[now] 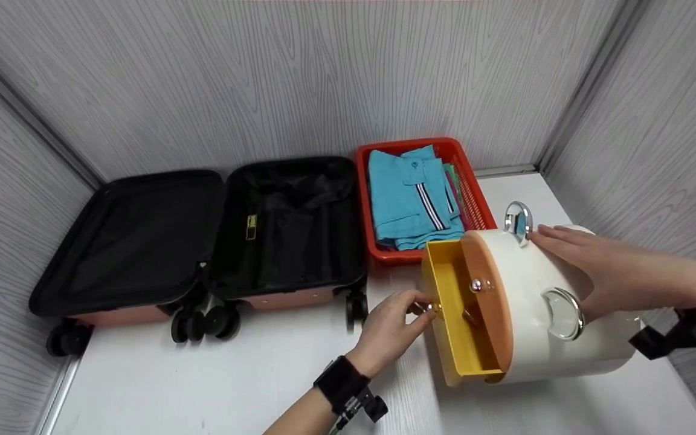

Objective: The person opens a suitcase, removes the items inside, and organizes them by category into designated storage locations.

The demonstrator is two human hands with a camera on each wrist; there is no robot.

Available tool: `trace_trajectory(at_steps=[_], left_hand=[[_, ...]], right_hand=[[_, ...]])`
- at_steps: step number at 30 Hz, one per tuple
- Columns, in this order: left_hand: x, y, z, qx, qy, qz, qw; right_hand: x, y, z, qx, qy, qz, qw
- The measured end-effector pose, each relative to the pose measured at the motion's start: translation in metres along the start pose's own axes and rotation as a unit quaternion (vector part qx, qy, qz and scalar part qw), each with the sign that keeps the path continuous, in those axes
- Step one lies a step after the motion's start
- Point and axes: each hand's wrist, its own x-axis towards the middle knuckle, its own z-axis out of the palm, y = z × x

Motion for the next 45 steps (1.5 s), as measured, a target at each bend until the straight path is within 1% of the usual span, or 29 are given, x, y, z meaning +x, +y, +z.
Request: trace_trajectory(at_steps=[6,13,19,24,28,32,38,42,45], left_hand=[[0.014,0.006,0.009,0.017,-0.023,0.010,0.9996],[0.029,0.014,0.021,0.042,-0.054,0.018,0.9975],[0.034,0.020,0.033,0.039,-0.060,0.019,0.9973],[0.033,0.021,0.038,0.018,-0.059,0.017,0.9980],[0.032,0.017,0.039,0.015,-0.060,0.020,0.9979],[0.028,0.008,0.042,0.038,-0.069,0.014,0.9968],[0.028,-0.011,0.053,0.074,-0.096,-0.013,0.9926],[0.031,-0.019,0.061,0.088,-0.109,-0.018,0.9900],[0.033,-0.022,0.065,0.088,-0.109,-0.016,0.9900]], right_hand=[[-0.002,0.000,-0.002,-0.007,0.000,0.002,1.000],[-0.003,-0.001,-0.001,-0.001,0.001,0.007,1.000],[-0.001,0.000,0.000,-0.002,0.001,0.010,1.000],[-0.002,-0.001,0.000,-0.003,0.002,0.007,1.000],[-0.001,-0.001,0.000,-0.006,0.004,0.002,1.000],[-0.001,-0.001,0.000,-0.003,0.003,0.005,1.000],[-0.002,0.001,0.001,0.001,0.006,0.004,1.000],[-0.002,0.001,0.001,0.000,0.008,0.004,1.000],[-0.002,0.002,0.002,0.000,0.008,0.002,1.000]])
